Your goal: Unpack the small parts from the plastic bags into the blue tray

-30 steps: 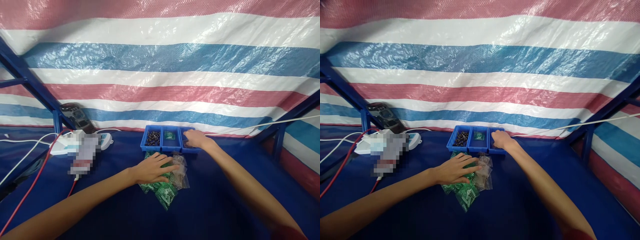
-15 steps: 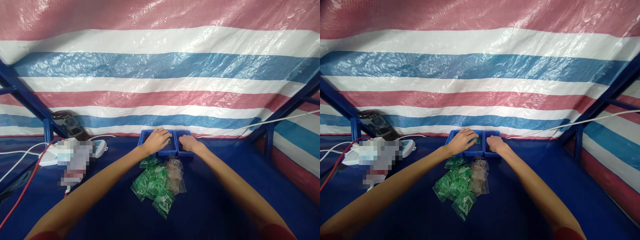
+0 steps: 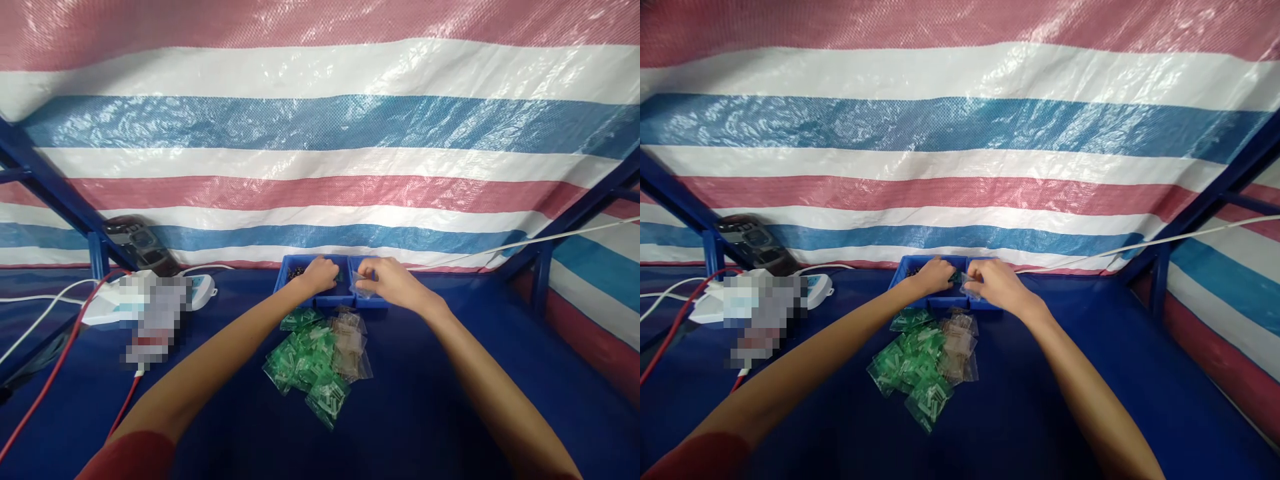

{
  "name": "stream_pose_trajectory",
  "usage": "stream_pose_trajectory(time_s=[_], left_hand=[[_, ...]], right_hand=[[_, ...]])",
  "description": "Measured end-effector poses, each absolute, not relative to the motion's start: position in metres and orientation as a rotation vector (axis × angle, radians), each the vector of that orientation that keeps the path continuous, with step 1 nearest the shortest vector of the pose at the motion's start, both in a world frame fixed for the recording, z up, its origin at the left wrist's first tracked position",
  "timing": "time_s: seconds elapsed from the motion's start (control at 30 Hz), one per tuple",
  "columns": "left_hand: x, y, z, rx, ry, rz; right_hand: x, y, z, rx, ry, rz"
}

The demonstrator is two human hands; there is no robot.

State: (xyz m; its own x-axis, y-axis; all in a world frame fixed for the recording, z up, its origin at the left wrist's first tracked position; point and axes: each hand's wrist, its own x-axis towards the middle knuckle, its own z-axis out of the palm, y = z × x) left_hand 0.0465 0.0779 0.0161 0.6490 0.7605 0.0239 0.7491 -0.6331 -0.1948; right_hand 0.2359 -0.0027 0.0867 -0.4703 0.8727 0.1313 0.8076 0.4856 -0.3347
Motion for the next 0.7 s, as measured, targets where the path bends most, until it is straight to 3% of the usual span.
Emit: stream_pose_trajectory(time_s=[0.13, 0.23, 0.37, 0.43, 0.57, 0.7], left_hand=[[0.055, 0.079, 0.019, -2.663, -1.258, 0.056], [0.049, 0.071, 0.031, -2.647, -1.235, -0.053], [0.013, 0.026, 0.053, -2.514, -1.068, -0.697], [-0.008, -0.007, 0.057, -2.516, -0.926, -0.815], [-0.036, -0.068, 0.043, -2.734, -0.715, -0.545], [-0.047, -0.095, 0.027, -2.849, -0.951, -0.483]], right_hand=[[0.214, -0.028, 0.082, -1.195, -2.647, 0.529], [0.208, -0.041, 0.076, -1.198, -2.683, 0.464], [0.224, -0.053, 0.066, -1.282, -2.611, 0.365], [0.234, -0.060, 0.057, -1.351, -2.535, 0.354], [0.241, -0.081, 0.031, -1.392, -2.413, 0.351], [0.233, -0.099, 0.009, -1.173, -2.472, 0.343]])
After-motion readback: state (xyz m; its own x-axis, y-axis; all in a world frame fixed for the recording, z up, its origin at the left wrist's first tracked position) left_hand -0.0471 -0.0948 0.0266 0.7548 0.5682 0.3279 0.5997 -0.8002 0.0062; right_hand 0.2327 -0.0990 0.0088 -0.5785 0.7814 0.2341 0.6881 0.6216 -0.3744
